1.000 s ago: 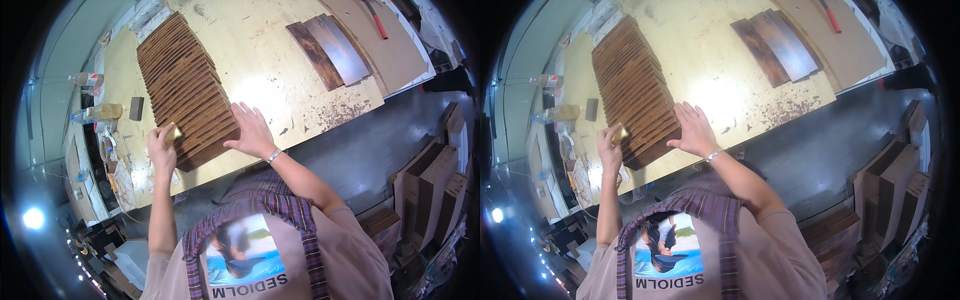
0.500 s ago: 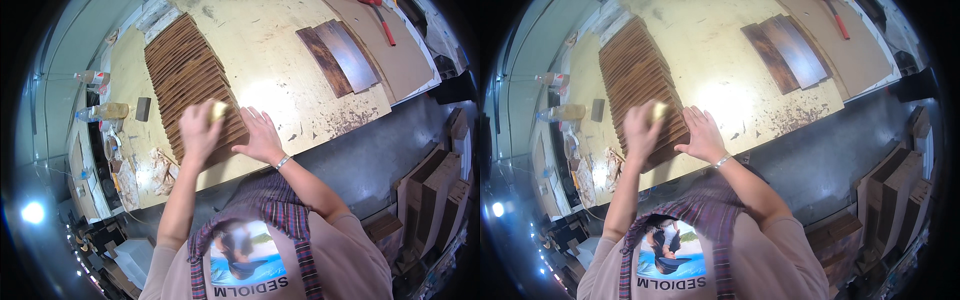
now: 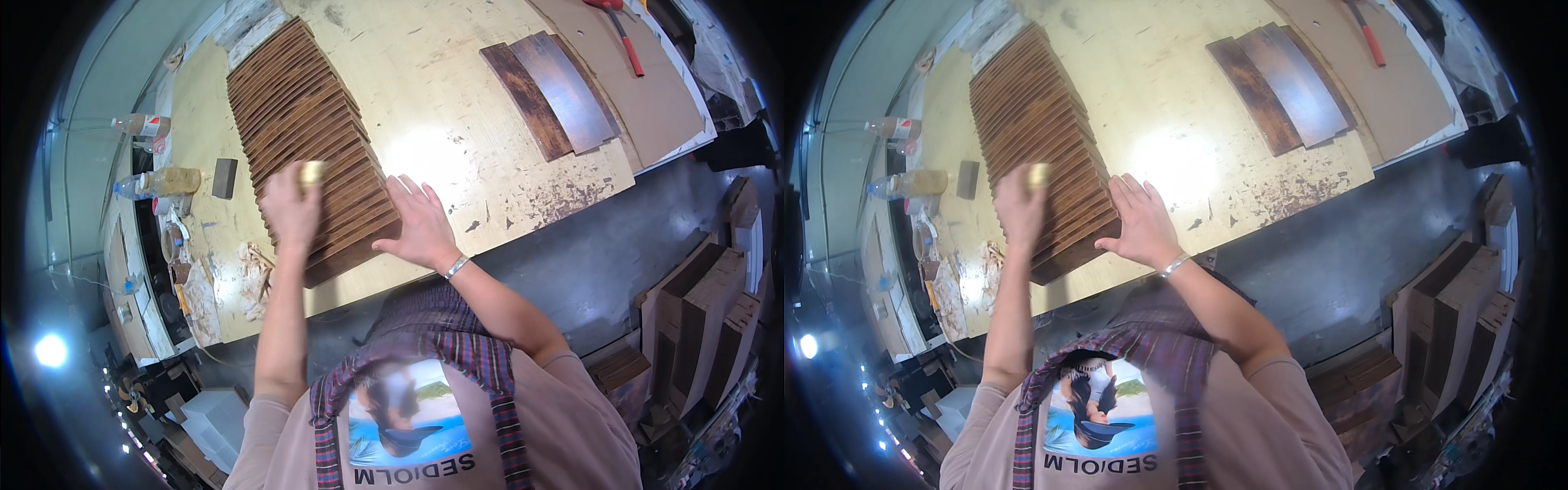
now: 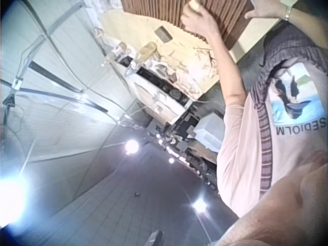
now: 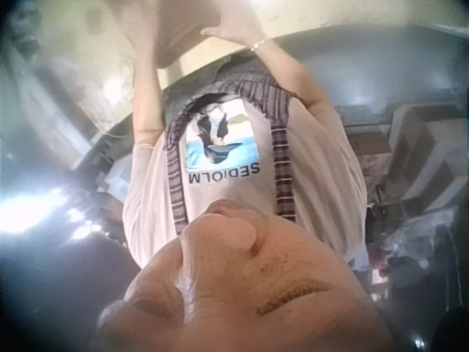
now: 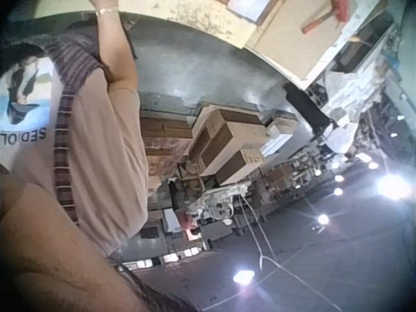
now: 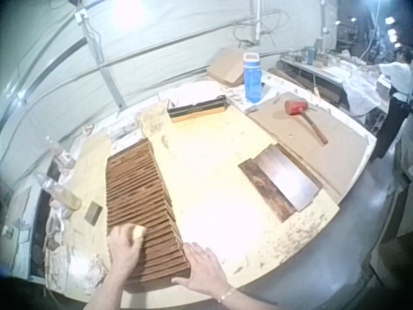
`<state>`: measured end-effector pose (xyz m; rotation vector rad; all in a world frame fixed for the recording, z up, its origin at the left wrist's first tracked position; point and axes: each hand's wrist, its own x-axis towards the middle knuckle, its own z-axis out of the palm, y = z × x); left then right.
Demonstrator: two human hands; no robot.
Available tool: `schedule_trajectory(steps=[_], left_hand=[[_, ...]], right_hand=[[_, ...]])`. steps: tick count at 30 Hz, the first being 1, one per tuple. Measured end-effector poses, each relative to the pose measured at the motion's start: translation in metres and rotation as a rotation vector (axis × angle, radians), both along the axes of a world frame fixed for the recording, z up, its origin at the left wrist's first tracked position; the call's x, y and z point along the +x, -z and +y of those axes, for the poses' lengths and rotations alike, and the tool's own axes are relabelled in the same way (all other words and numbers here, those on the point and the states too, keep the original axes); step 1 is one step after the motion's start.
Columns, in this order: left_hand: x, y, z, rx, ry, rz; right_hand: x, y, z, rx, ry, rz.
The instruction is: The person wipes wood panels with a cloth, sands the edges of the stack with a block, and stirs a substance in a cardboard tube using a wooden stick before walking through a factory.
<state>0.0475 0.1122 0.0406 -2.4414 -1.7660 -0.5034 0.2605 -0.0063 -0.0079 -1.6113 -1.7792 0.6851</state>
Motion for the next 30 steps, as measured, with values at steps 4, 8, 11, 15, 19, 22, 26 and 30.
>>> schedule_trajectory(steps=[4, 8, 11, 15, 19, 22, 26, 30], left_hand=[[0.011, -0.014, -0.006, 0.150, 0.030, -0.235], [0.048, -0.009, -0.023, -0.039, 0.169, -0.094], [-0.014, -0.005, -0.009, -0.231, -0.182, -0.608], [-0.067, -0.021, -0.015, -0.754, -0.180, -1.505], [-0.032, -0.033, -0.038, -0.829, -0.277, -1.622], [0.000, -0.036, -0.044, -0.548, -0.310, -1.244], [0.064, -0.015, -0.078, -0.233, 0.056, -0.468], [0.011, -0.007, -0.078, -0.043, -0.023, -0.154]], right_hand=[[0.001, 0.003, 0.001, -0.005, 0.009, -0.009], [0.001, 0.001, 0.001, 0.003, 0.003, -0.026], [0.000, -0.002, 0.001, -0.029, -0.009, -0.024], [0.002, -0.002, 0.002, -0.040, 0.003, -0.005], [0.001, -0.001, 0.000, -0.028, -0.001, -0.016], [0.000, 0.002, 0.001, -0.024, 0.002, -0.016], [-0.002, 0.008, 0.001, 0.013, -0.022, -0.126], [0.001, 0.002, 0.001, -0.021, 0.001, -0.022]])
